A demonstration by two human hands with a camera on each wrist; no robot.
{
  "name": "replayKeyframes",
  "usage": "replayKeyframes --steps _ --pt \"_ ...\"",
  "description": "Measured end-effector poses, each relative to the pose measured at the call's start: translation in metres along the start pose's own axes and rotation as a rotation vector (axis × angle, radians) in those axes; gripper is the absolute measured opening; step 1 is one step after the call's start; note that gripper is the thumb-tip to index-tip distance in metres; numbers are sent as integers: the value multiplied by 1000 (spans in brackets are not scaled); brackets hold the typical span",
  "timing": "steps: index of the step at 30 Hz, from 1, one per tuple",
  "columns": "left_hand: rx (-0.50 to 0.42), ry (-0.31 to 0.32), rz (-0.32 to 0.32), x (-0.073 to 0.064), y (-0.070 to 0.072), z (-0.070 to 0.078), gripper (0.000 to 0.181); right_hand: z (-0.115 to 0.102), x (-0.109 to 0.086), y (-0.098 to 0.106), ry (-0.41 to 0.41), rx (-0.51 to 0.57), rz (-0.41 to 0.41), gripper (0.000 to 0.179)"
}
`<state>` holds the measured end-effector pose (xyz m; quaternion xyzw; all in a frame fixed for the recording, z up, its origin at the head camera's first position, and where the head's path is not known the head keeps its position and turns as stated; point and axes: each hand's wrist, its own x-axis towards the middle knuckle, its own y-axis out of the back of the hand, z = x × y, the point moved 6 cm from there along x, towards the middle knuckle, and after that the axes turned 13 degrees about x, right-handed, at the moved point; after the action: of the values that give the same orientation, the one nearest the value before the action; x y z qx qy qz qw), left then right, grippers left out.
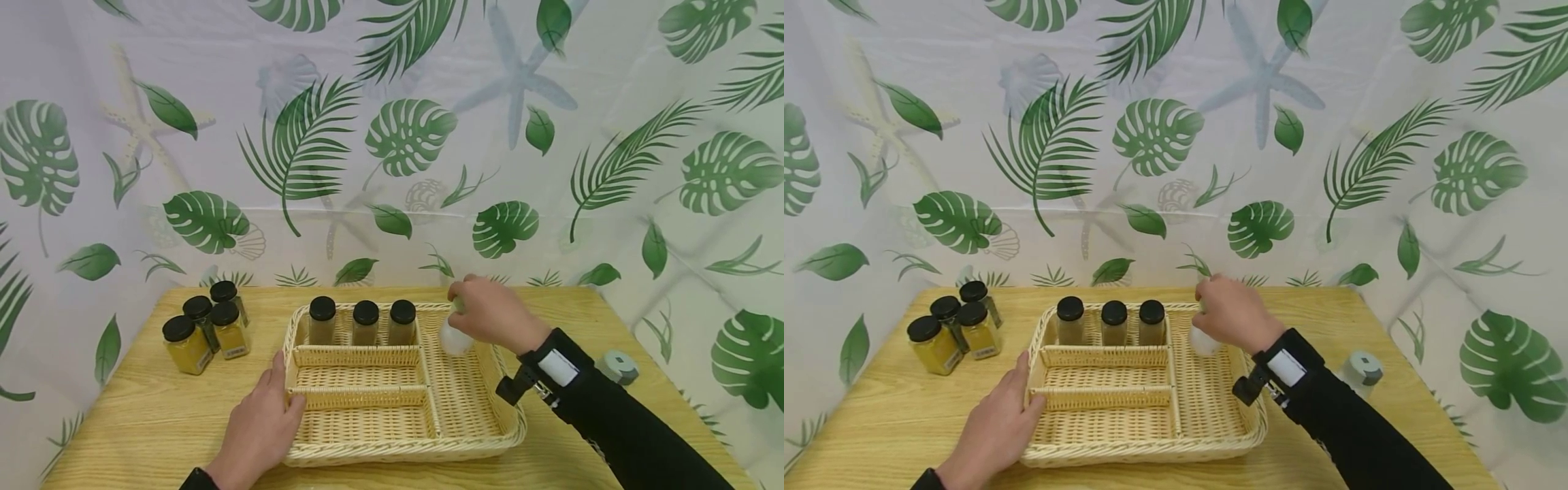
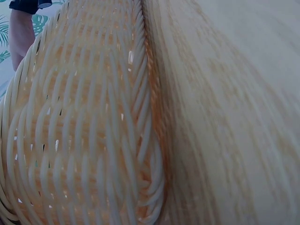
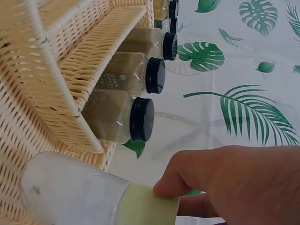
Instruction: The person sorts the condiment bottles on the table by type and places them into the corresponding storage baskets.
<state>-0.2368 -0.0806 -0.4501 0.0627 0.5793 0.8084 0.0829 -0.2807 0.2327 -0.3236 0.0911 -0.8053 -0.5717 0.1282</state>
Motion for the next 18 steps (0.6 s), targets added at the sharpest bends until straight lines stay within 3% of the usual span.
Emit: replayKeyframes --steps 18 --pt "0 -4 8 0 -2 -2 74 5 8 -30 47 4 -45 26"
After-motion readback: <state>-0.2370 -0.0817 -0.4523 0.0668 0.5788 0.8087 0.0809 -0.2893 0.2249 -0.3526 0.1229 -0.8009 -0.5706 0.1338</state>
